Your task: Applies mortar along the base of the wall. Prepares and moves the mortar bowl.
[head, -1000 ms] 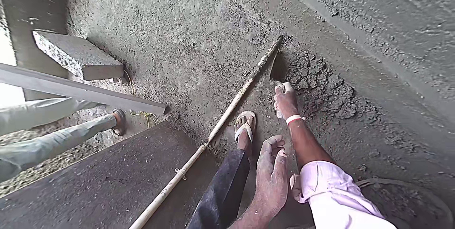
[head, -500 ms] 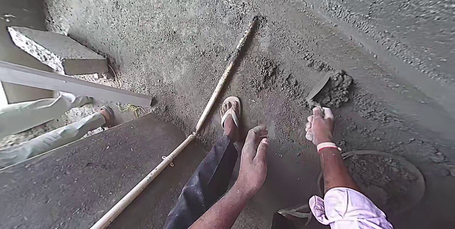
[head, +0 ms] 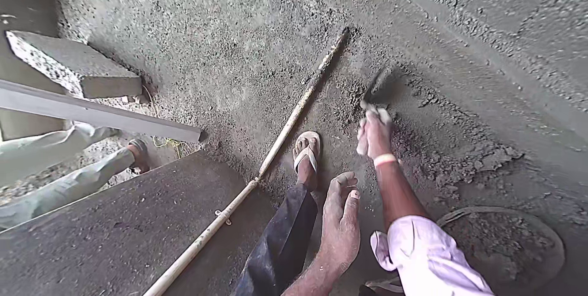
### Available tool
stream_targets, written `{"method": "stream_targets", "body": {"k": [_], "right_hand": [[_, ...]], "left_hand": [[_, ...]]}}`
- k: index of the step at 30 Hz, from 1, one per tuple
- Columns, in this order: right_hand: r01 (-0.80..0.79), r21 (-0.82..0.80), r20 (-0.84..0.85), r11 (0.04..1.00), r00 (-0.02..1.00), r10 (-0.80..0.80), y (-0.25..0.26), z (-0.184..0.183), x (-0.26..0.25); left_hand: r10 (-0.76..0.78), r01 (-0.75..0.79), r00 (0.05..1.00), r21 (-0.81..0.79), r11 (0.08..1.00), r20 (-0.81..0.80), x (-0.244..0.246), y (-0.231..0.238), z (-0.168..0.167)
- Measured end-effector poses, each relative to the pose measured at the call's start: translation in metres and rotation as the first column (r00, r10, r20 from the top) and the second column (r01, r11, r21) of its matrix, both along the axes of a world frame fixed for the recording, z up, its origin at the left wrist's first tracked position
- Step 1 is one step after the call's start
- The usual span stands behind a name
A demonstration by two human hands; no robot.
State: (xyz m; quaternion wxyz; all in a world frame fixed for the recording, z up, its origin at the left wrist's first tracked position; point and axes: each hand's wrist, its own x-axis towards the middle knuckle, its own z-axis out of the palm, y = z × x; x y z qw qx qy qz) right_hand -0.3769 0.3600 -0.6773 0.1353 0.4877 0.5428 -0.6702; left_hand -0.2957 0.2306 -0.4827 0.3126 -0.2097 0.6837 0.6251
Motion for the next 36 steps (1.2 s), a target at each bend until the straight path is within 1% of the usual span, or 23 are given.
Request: {"method": "stream_targets", "body": {"k": [2,4,6,9,11,13,15,17,18,20,21,23,25,26,28,29,30,32,34,36], "right_hand": [[-0.114,0.025,0.013,0.993,0.993,0.114,0.013,-0.015,-0.036],[-0.163,0.034,0.073,0.986,0.984,0.161,0.038,-0.015,-0.035],[-0.182,0.054,0.128,0.982,0.976,0.174,0.067,-0.010,-0.006],[-0.182,0.114,0.206,0.977,0.966,0.156,0.104,0.001,0.063],[-0.127,0.150,0.247,0.980,0.965,0.087,0.127,0.006,0.103],[-0.003,0.191,0.248,0.982,0.968,-0.046,0.144,0.009,0.140],[0.139,0.218,0.254,0.966,0.948,-0.194,0.151,0.013,0.174],[0.269,0.254,0.261,0.929,0.906,-0.333,0.148,0.015,0.191],[0.317,0.271,0.267,0.909,0.882,-0.387,0.141,0.013,0.190],[0.343,0.297,0.285,0.891,0.859,-0.426,0.116,0.011,0.178],[0.327,0.298,0.285,0.897,0.866,-0.411,0.099,0.013,0.171],[0.273,0.238,0.214,0.932,0.921,-0.325,0.057,0.008,0.142],[0.138,0.099,0.097,0.985,0.984,-0.148,0.012,0.004,0.113],[0.055,0.023,0.025,0.998,0.998,-0.056,-0.008,0.000,0.096],[-0.076,-0.112,-0.058,0.991,0.996,0.070,-0.043,-0.007,0.058],[-0.118,-0.144,-0.067,0.983,0.992,0.109,-0.054,-0.014,0.034],[-0.168,-0.158,-0.050,0.973,0.985,0.162,-0.060,-0.022,0.016],[-0.249,-0.142,0.019,0.958,0.967,0.254,-0.053,-0.035,0.004],[-0.292,-0.087,0.048,0.953,0.954,0.296,-0.031,-0.038,0.017],[-0.295,-0.043,0.081,0.955,0.951,0.297,-0.002,-0.031,0.050]], "left_hand": [[0.000,0.000,1.000,-0.003,1.000,0.004,0.002,0.001,-0.003],[-0.009,0.009,1.000,-0.007,1.000,0.008,0.004,0.002,-0.003],[-0.022,0.022,1.000,-0.003,1.000,0.003,0.004,0.003,-0.003],[-0.048,0.047,0.999,-0.013,0.999,-0.008,0.008,0.005,-0.002],[-0.060,0.060,0.998,-0.019,0.998,-0.004,0.010,0.005,-0.003],[-0.074,0.074,0.997,-0.013,0.997,0.010,0.012,0.007,-0.004],[-0.088,0.089,0.996,-0.011,0.996,0.025,0.015,0.007,0.000],[-0.084,0.084,0.996,-0.004,0.996,0.014,0.011,0.008,0.000],[-0.080,0.080,0.997,-0.004,0.997,0.006,0.009,0.008,0.000],[-0.074,0.074,0.997,-0.001,0.997,0.006,0.007,0.007,0.000],[-0.070,0.070,0.997,0.002,0.998,0.017,0.009,0.007,0.002],[-0.069,0.069,0.998,0.005,0.998,0.008,0.006,0.008,0.001],[-0.071,0.071,0.998,0.001,0.998,0.000,0.007,0.008,0.001],[-0.071,0.071,0.997,-0.002,0.997,-0.006,0.007,0.008,0.000],[-0.077,0.076,0.997,-0.017,0.997,-0.018,0.008,0.008,-0.003],[-0.081,0.080,0.997,-0.022,0.997,-0.017,0.009,0.008,-0.004],[-0.085,0.084,0.996,-0.025,0.996,-0.012,0.011,0.008,-0.004],[-0.098,0.098,0.995,-0.031,0.995,0.006,0.015,0.011,-0.005],[-0.099,0.100,0.995,-0.038,0.994,0.024,0.017,0.012,-0.004],[-0.107,0.109,0.993,-0.052,0.993,0.049,0.018,0.012,-0.002]]}}
